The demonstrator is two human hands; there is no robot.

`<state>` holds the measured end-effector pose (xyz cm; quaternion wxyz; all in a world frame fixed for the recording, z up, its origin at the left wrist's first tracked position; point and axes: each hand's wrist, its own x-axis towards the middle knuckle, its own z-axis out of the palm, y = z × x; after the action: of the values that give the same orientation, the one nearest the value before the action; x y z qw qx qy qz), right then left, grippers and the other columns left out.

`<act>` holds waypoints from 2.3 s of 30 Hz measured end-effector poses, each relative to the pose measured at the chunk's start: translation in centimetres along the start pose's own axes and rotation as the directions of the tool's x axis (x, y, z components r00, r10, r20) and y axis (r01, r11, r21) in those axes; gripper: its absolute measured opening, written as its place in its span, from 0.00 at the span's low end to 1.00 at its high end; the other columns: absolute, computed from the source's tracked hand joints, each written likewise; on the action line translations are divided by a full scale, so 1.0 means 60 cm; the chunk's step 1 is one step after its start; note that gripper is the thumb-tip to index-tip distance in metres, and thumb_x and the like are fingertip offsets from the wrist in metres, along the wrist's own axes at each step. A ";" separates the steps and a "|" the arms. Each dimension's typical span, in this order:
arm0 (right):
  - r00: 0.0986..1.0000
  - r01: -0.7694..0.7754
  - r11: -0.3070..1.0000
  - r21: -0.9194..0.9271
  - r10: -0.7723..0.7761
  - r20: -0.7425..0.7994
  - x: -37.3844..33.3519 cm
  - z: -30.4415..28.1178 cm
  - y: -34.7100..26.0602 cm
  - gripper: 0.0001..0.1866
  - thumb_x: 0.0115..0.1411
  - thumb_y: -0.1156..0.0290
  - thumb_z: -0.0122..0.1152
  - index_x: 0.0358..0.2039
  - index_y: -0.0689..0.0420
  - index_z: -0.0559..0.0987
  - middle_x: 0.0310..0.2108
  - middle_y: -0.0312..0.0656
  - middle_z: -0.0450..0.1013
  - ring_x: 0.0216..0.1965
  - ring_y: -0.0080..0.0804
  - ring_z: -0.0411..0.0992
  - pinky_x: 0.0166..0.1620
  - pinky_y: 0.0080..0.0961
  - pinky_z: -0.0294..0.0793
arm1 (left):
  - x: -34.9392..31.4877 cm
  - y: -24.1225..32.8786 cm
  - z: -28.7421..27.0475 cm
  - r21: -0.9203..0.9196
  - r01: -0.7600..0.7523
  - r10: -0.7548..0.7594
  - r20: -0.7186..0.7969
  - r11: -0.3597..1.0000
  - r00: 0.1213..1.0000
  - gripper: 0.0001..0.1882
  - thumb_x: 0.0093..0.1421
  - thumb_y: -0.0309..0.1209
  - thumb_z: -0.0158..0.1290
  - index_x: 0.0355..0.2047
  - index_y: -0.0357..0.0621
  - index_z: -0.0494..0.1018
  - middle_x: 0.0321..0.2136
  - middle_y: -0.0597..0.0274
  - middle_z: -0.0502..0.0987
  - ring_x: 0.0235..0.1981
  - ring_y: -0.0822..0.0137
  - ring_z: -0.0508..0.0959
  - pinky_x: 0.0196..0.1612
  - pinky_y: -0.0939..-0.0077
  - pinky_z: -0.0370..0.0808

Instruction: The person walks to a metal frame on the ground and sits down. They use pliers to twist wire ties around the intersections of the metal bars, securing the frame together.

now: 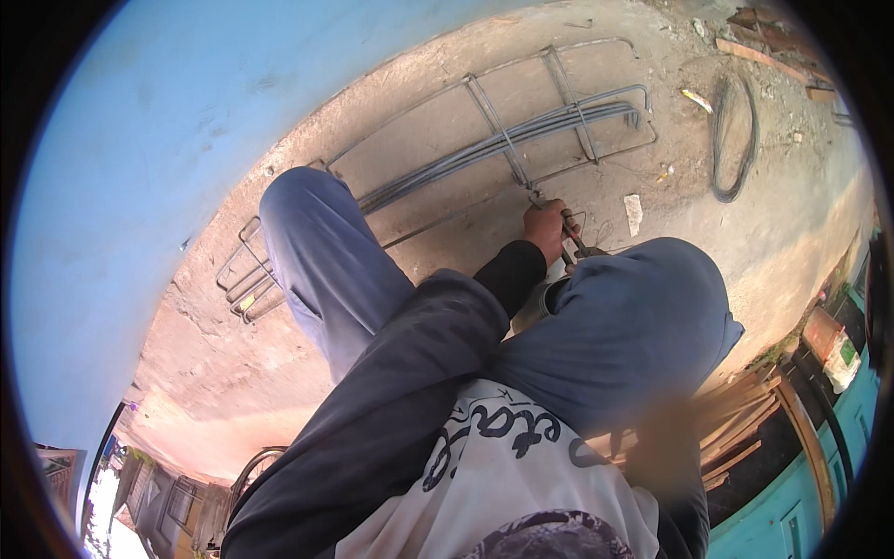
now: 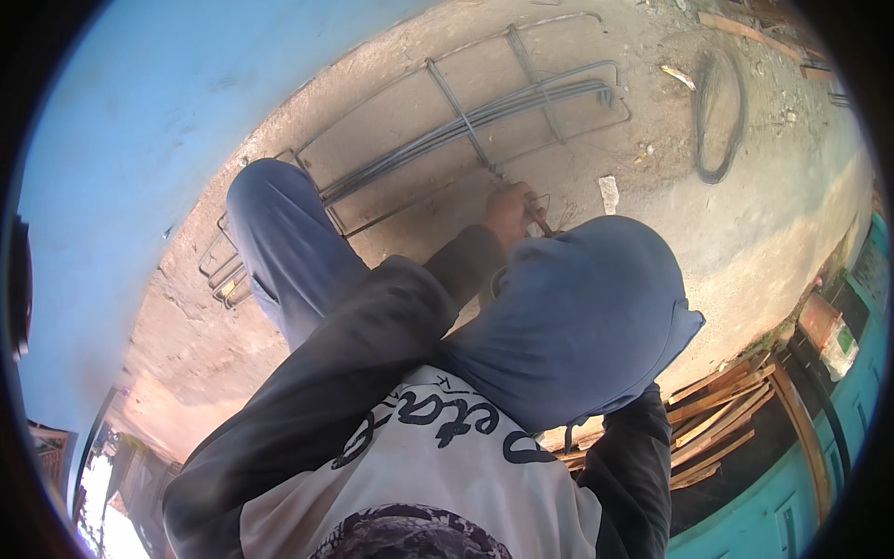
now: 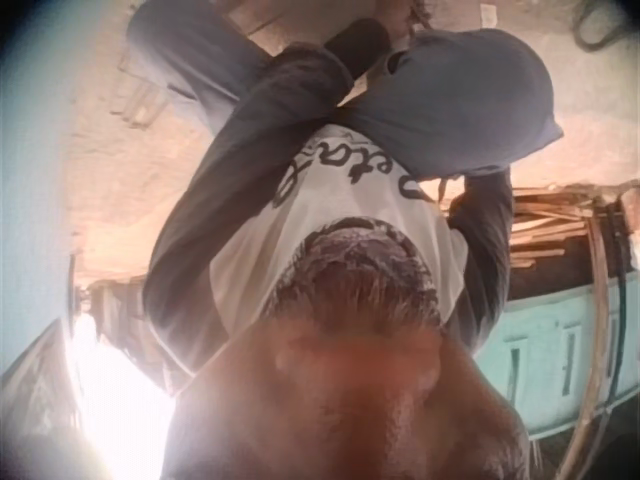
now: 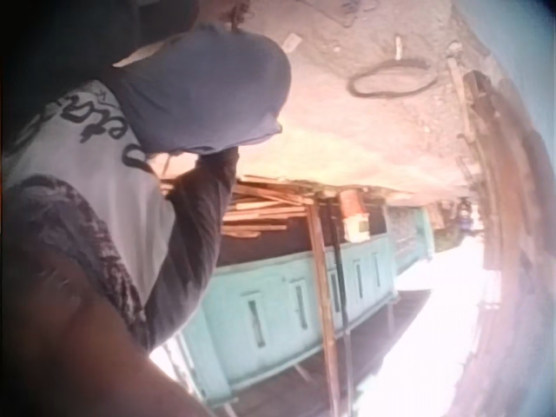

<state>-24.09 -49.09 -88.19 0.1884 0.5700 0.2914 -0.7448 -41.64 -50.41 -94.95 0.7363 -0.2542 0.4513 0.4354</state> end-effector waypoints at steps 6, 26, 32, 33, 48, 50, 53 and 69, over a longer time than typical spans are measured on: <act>0.995 0.062 0.992 -0.107 -0.069 -0.065 -0.025 0.006 -0.008 0.19 0.69 0.57 0.59 0.51 0.58 0.77 0.46 0.48 0.78 0.46 0.39 0.77 0.49 0.36 0.76 | 0.080 -0.066 -0.045 0.469 -0.377 0.379 0.094 0.799 0.921 0.12 0.53 0.16 0.59 0.37 0.36 0.71 0.28 0.60 0.78 0.31 0.65 0.81 0.33 0.66 0.78; 0.892 0.098 0.893 -0.439 -0.275 -0.360 -0.095 0.003 0.002 0.20 0.69 0.57 0.59 0.52 0.59 0.78 0.45 0.46 0.78 0.45 0.35 0.76 0.49 0.33 0.75 | -0.042 -0.017 0.005 0.546 -0.145 0.241 -0.107 0.825 0.965 0.23 0.61 0.46 0.64 0.25 0.35 0.77 0.24 0.56 0.78 0.24 0.66 0.73 0.30 0.63 0.71; 0.838 0.074 0.860 -0.505 -0.328 -0.436 -0.109 0.006 0.009 0.20 0.68 0.57 0.60 0.52 0.59 0.78 0.44 0.45 0.78 0.45 0.34 0.75 0.49 0.33 0.75 | -0.036 -0.029 -0.003 0.707 -0.281 0.377 0.022 0.649 0.926 0.22 0.58 0.43 0.65 0.29 0.31 0.80 0.27 0.50 0.82 0.28 0.59 0.80 0.37 0.62 0.75; 0.829 0.068 0.860 -0.505 -0.330 -0.451 -0.112 0.003 0.013 0.20 0.68 0.57 0.60 0.52 0.59 0.78 0.44 0.45 0.78 0.44 0.34 0.75 0.49 0.33 0.75 | -0.057 -0.017 0.011 0.748 -0.268 0.379 0.024 0.607 0.925 0.22 0.58 0.43 0.65 0.29 0.30 0.80 0.28 0.49 0.83 0.29 0.58 0.81 0.37 0.62 0.76; 0.764 0.015 0.860 -0.510 -0.339 -0.548 -0.156 0.006 0.017 0.20 0.68 0.57 0.60 0.52 0.59 0.78 0.44 0.43 0.78 0.43 0.31 0.74 0.49 0.31 0.74 | -0.112 0.077 0.022 0.935 -0.263 0.285 0.326 -0.237 0.901 0.25 0.63 0.47 0.49 0.30 0.34 0.81 0.29 0.43 0.82 0.37 0.43 0.82 0.46 0.54 0.77; 0.773 0.036 0.845 -0.534 -0.362 -0.520 -0.147 0.012 0.001 0.20 0.68 0.57 0.60 0.52 0.59 0.78 0.43 0.43 0.78 0.43 0.31 0.74 0.49 0.31 0.74 | -0.035 0.068 -0.045 0.897 -0.360 0.348 0.433 -0.256 0.832 0.24 0.64 0.46 0.48 0.32 0.34 0.81 0.31 0.42 0.82 0.38 0.42 0.82 0.46 0.54 0.77; 0.746 0.022 0.856 -0.517 -0.358 -0.561 -0.163 0.005 0.007 0.20 0.68 0.57 0.60 0.52 0.59 0.78 0.43 0.42 0.78 0.43 0.30 0.74 0.49 0.30 0.74 | -0.062 0.105 -0.006 0.921 -0.390 0.300 0.372 0.001 0.878 0.23 0.65 0.44 0.46 0.33 0.33 0.81 0.33 0.41 0.82 0.38 0.40 0.81 0.46 0.52 0.76; 0.596 0.192 0.927 -0.323 -0.371 -0.712 -0.153 0.006 0.002 0.21 0.68 0.57 0.61 0.53 0.59 0.79 0.42 0.40 0.78 0.42 0.27 0.73 0.49 0.29 0.73 | -0.166 0.111 0.042 0.820 -0.568 0.088 0.562 0.077 0.823 0.22 0.69 0.46 0.42 0.43 0.44 0.80 0.39 0.52 0.82 0.42 0.55 0.81 0.47 0.63 0.73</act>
<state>-21.70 -49.86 -79.32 -0.0130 0.7523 0.5076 -0.4198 -48.45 -49.32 -84.84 0.6688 0.4761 0.5188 0.2385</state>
